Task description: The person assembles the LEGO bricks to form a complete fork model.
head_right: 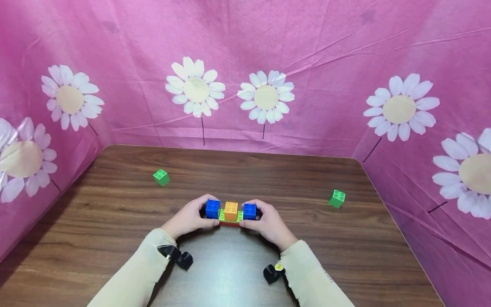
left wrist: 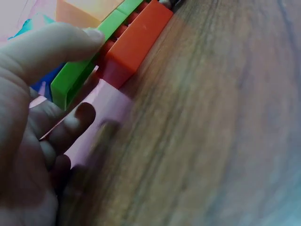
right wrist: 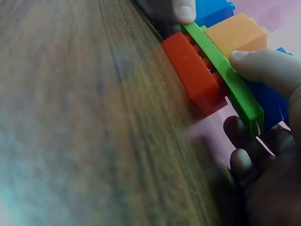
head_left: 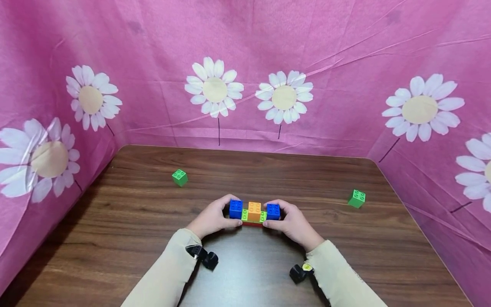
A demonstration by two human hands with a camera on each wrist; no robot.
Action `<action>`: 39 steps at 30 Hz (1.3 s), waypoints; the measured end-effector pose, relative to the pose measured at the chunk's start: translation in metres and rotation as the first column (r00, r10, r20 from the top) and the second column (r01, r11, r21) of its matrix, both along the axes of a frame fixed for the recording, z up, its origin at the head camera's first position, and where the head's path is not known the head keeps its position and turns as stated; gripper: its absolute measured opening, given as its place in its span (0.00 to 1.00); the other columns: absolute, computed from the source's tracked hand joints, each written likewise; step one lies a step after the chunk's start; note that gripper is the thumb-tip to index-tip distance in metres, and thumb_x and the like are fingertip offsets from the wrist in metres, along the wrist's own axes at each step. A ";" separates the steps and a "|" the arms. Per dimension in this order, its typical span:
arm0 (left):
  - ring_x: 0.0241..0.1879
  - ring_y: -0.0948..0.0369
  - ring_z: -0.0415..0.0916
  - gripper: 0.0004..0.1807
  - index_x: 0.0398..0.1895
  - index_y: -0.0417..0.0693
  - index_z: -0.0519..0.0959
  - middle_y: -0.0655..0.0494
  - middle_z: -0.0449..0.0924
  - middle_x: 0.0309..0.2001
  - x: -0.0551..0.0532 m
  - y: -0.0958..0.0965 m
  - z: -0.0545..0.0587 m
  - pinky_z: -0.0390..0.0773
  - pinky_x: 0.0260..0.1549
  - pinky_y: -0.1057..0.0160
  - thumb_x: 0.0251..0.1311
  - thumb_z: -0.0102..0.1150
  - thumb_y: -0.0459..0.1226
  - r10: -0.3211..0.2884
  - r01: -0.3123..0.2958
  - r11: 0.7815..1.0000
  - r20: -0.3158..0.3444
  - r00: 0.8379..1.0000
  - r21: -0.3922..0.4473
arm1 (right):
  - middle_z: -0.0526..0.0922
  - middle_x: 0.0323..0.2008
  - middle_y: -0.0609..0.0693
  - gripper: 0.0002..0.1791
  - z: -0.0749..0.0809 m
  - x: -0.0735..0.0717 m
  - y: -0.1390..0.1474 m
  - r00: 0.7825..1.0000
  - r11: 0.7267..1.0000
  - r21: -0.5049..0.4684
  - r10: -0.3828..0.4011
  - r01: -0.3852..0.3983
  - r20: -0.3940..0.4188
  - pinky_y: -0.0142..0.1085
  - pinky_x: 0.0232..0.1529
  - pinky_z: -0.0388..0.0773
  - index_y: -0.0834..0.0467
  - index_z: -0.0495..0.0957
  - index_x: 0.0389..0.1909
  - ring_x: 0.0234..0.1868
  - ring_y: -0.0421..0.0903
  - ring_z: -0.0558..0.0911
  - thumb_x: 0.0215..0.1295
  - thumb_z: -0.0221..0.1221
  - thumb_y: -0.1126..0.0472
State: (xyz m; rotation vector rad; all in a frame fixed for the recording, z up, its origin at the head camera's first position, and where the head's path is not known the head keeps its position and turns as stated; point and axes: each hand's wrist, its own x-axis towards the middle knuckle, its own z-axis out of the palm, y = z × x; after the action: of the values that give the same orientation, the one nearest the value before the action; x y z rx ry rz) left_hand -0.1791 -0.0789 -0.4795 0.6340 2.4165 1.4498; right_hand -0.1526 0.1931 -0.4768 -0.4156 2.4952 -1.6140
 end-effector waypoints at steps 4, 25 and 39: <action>0.40 0.58 0.79 0.28 0.56 0.55 0.75 0.53 0.81 0.45 0.001 0.001 -0.003 0.81 0.37 0.58 0.53 0.76 0.39 0.009 -0.010 0.998 0.028 1.000 0.056 | 0.83 0.47 0.56 0.23 -0.002 -0.001 -0.002 1.000 1.000 0.025 -0.009 0.010 -0.012 0.37 0.41 0.80 0.57 0.80 0.52 0.42 0.48 0.81 0.56 0.74 0.59; 0.28 0.60 0.76 0.20 0.45 0.54 0.77 0.59 0.81 0.34 0.003 0.006 0.000 0.79 0.28 0.59 0.52 0.77 0.40 0.042 -0.043 0.998 -0.027 0.999 -0.056 | 0.83 0.44 0.53 0.20 -0.004 -0.001 -0.006 0.999 0.995 0.087 -0.043 0.040 0.032 0.41 0.43 0.81 0.52 0.80 0.47 0.42 0.47 0.81 0.54 0.75 0.59; 0.33 0.63 0.78 0.20 0.42 0.56 0.78 0.62 0.83 0.33 0.004 0.013 0.005 0.79 0.36 0.60 0.50 0.79 0.42 0.085 -0.090 0.991 -0.045 0.995 -0.102 | 0.82 0.46 0.52 0.19 0.008 -0.007 -0.002 0.999 0.983 0.184 -0.013 0.005 0.040 0.46 0.47 0.81 0.50 0.80 0.46 0.44 0.49 0.80 0.55 0.75 0.58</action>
State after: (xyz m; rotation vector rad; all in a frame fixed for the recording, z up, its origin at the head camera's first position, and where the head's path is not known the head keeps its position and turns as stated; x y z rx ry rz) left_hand -0.1753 -0.0662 -0.4743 0.5453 2.5613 1.3456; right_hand -0.1595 0.1909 -0.4689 -0.3444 2.5891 -1.3633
